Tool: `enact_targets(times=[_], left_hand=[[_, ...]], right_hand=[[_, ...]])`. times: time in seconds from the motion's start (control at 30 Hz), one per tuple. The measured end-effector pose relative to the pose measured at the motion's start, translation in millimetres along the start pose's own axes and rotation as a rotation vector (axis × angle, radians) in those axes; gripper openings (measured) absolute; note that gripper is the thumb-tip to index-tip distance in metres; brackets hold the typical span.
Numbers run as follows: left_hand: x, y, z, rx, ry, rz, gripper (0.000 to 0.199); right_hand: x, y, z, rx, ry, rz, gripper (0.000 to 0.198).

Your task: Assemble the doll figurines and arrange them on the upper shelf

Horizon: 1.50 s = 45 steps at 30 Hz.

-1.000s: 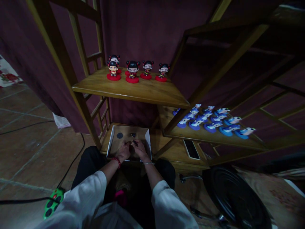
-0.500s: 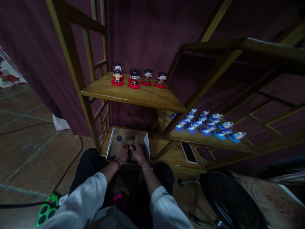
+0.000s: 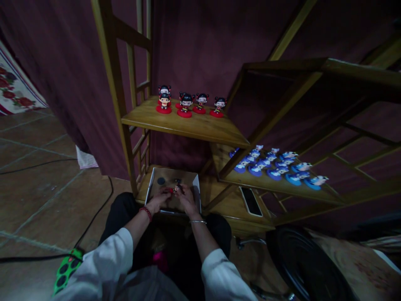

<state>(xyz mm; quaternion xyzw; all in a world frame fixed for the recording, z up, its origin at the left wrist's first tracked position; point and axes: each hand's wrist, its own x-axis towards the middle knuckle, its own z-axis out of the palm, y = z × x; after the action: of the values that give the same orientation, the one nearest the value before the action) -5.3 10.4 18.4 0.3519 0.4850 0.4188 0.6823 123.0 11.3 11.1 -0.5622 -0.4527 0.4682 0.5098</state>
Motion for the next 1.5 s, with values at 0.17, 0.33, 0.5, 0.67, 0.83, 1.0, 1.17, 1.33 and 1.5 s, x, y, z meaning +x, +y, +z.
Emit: enact_targets(times=[0.17, 0.33, 0.5, 0.67, 0.83, 1.0, 1.17, 1.33, 1.5], left_hand=[[-11.1, 15.1, 4.5, -0.227, -0.030, -0.017, 0.011], [-24.3, 27.9, 9.7, -0.364, -0.096, -0.034, 0.016], [-35.1, 32.8, 10.2, -0.458, -0.137, -0.044, 0.018], [-44.3, 35.5, 6.7, -0.594, -0.206, -0.048, 0.014], [-58.9, 47.2, 8.2, -0.640, -0.222, -0.030, 0.013], [-76.2, 63.8, 12.8, -0.666, -0.223, 0.004, 0.014], [-89.3, 76.2, 15.7, -0.660, -0.239, 0.048, 0.018], [-101.2, 85.8, 18.4, -0.642, -0.271, 0.102, 0.023], [-113.4, 96.1, 20.0, -0.610, -0.297, 0.140, 0.029]], right_hand=[[-6.6, -22.0, -0.3, 0.022, -0.016, -0.039, 0.037], [-11.0, -39.9, -2.1, -0.041, 0.003, -0.094, 0.034], [-19.5, -56.4, 0.0, 0.038, 0.003, -0.077, 0.036], [-27.5, -73.2, 2.8, 0.090, -0.002, -0.067, 0.041], [-35.4, -93.5, 3.7, 0.038, 0.002, -0.116, 0.038], [-43.3, -114.7, 1.8, 0.032, -0.032, -0.173, 0.036], [-52.7, -137.5, 0.3, 0.013, -0.071, -0.207, 0.032], [-62.0, -156.0, -0.6, 0.005, -0.100, -0.230, 0.033], [-72.4, -173.7, -3.1, -0.029, -0.141, -0.276, 0.036]])
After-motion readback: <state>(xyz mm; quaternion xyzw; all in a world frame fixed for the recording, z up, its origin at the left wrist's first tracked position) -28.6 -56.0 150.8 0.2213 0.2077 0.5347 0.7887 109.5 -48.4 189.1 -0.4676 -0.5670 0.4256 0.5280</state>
